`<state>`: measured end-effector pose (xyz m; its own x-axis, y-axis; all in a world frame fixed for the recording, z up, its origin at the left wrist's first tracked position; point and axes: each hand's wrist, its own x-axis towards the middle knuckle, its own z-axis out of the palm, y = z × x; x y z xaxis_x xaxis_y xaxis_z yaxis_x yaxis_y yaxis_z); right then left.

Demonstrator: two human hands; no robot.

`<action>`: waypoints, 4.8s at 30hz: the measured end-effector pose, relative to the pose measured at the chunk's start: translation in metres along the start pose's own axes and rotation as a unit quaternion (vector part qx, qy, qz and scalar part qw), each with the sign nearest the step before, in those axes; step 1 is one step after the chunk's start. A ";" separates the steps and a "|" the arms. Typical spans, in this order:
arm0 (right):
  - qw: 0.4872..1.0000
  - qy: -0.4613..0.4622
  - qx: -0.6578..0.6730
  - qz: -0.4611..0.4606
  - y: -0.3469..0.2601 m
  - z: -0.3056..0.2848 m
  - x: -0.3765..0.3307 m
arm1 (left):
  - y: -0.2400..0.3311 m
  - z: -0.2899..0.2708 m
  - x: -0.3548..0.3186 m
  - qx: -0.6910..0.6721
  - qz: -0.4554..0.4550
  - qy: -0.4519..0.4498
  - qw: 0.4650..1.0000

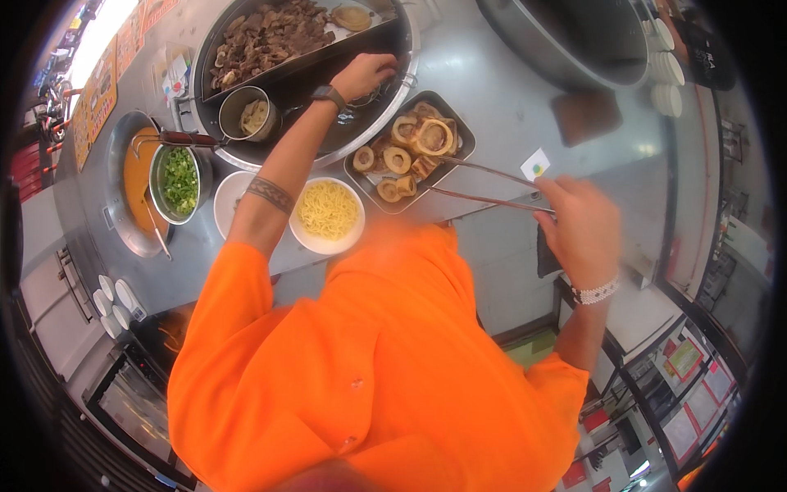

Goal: The person assembles noodle bowls by placing noodles, meat, and vegetables into bowls using tongs and a ladle. The person adds broth and garnishes to complete the bowls.

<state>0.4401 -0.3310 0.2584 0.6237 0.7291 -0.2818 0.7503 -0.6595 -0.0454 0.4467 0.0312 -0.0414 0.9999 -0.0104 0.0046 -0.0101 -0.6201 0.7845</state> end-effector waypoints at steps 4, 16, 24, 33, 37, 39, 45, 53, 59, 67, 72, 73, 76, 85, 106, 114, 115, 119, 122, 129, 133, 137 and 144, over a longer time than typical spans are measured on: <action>1.000 -0.003 0.002 0.009 -0.008 0.012 -0.002 | 0.003 0.000 -0.007 -0.002 0.013 -0.017 1.000; 0.998 -0.046 -0.015 0.038 -0.027 0.021 0.006 | 0.005 0.001 -0.014 -0.016 -0.005 0.000 1.000; 0.998 -0.038 -0.011 0.045 -0.028 0.032 0.009 | 0.021 0.004 -0.036 -0.051 -0.046 -0.025 0.997; 0.997 0.032 0.053 -0.034 0.000 0.041 0.006 | 0.044 -0.021 -0.039 0.032 0.035 -0.123 0.991; 0.996 0.006 0.087 -0.029 0.021 0.046 0.008 | 0.052 -0.027 -0.040 0.043 0.082 -0.096 0.991; 0.993 0.000 0.115 -0.035 0.034 0.057 0.009 | 0.052 -0.026 -0.039 0.045 0.118 -0.066 0.990; 0.974 0.022 0.219 -0.045 0.054 0.077 0.000 | 0.036 -0.013 -0.041 0.025 0.056 -0.071 0.996; 0.947 0.059 0.312 -0.045 0.065 0.094 0.000 | 0.018 -0.001 -0.041 0.099 0.028 -0.132 0.986; 0.935 0.042 0.350 -0.027 0.073 0.094 0.002 | 0.014 -0.019 -0.040 0.079 0.081 -0.109 0.988; 0.931 0.064 0.358 0.018 0.080 0.089 0.008 | 0.020 -0.054 -0.054 0.073 0.102 0.099 0.987; 0.937 0.091 0.338 0.001 0.046 0.078 0.044 | 0.042 -0.083 -0.071 0.115 0.073 0.189 0.972; 0.936 0.099 0.338 -0.015 0.039 0.079 0.054 | 0.050 -0.090 -0.073 0.117 0.064 0.202 0.970; 0.939 0.125 0.317 -0.046 0.010 0.080 0.086 | 0.084 -0.121 -0.077 0.077 0.017 0.217 0.973; 0.975 0.137 -0.011 -0.175 -0.078 0.056 0.152 | 0.133 -0.157 -0.080 0.097 0.070 0.318 0.940; 0.983 0.075 -0.069 -0.152 -0.086 0.046 0.054 | 0.134 -0.138 -0.088 0.093 0.047 0.310 0.945; 0.979 0.055 -0.099 -0.171 -0.103 0.042 0.057 | 0.139 -0.137 -0.086 0.069 0.036 0.316 0.946; 0.980 0.049 -0.095 -0.170 -0.104 0.042 0.055 | 0.137 -0.136 -0.086 0.065 0.028 0.318 0.945; 0.980 0.047 -0.089 -0.170 -0.099 0.039 0.050 | 0.130 -0.134 -0.087 0.050 0.044 0.323 0.944; 0.986 0.050 -0.056 -0.149 -0.093 0.034 0.045 | 0.125 -0.135 -0.088 0.062 0.039 0.319 0.945; 0.983 0.061 -0.079 -0.152 -0.096 0.044 0.052 | 0.126 -0.131 -0.086 0.076 0.065 0.330 0.939; 0.981 0.051 -0.080 -0.166 -0.098 0.046 0.058 | 0.125 -0.130 -0.087 0.071 0.046 0.313 0.946; 0.986 0.027 -0.053 -0.154 -0.095 0.047 0.059 | 0.124 -0.129 -0.090 0.062 0.030 0.304 0.950; 0.990 -0.028 0.068 -0.118 -0.048 0.043 0.077 | 0.125 -0.127 -0.091 0.062 0.033 0.322 0.944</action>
<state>0.4427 -0.2510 0.1981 0.4178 0.8573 -0.3008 0.8349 -0.4928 -0.2450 0.3547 0.0545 0.1353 0.7925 0.4028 0.4579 -0.0324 -0.7220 0.6912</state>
